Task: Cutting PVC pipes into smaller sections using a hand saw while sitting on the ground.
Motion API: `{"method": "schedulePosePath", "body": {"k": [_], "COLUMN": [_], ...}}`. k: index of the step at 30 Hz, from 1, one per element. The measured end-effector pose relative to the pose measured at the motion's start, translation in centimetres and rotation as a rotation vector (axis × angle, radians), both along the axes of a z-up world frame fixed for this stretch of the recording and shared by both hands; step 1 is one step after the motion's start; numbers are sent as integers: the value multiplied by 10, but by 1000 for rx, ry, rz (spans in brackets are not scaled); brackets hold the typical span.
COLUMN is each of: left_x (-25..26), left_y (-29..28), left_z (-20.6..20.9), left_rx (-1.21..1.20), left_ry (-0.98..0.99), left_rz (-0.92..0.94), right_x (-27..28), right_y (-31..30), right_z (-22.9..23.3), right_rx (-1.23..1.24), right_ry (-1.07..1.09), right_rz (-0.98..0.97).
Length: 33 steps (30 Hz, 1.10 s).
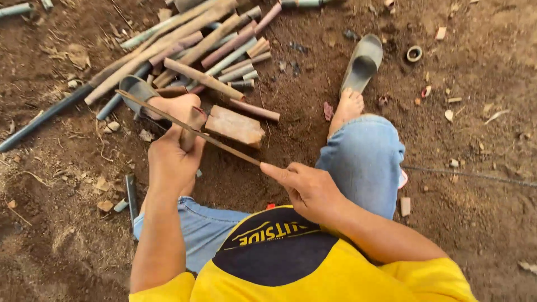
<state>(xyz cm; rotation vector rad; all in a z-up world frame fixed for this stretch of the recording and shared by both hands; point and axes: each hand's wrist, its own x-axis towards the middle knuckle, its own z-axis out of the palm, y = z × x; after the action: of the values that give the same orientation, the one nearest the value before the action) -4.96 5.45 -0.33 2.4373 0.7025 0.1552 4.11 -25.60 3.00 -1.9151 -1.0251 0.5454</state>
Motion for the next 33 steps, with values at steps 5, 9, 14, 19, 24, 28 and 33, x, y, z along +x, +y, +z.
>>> {"method": "schedulePosePath", "body": {"k": [5, 9, 14, 19, 24, 28, 33], "left_x": [-14, -32, -11, -25, -27, -8, -14], "left_y": [-5, 21, -26, 9, 19, -32, 19], "left_z": [-12, -8, 19, 12, 32, 27, 24], "left_rx": [102, 73, -135, -3, -75, -119, -48], "left_ry": [192, -6, -107, -78, -276, -172, -364], "left_rz": [-121, -194, -230, -176, -174, -286, -126], "right_x": [-2, -11, -7, -11, -8, -4, -1], "right_y": [9, 11, 10, 11, 5, 7, 4], "right_z": [11, 18, 18, 21, 16, 14, 25], "right_rx": [-53, -68, -85, -36, -64, -68, -8], "right_ry": [6, -30, -51, -32, -108, -130, -96], "right_rz": [29, 33, 22, 20, 72, 53, 44]}}
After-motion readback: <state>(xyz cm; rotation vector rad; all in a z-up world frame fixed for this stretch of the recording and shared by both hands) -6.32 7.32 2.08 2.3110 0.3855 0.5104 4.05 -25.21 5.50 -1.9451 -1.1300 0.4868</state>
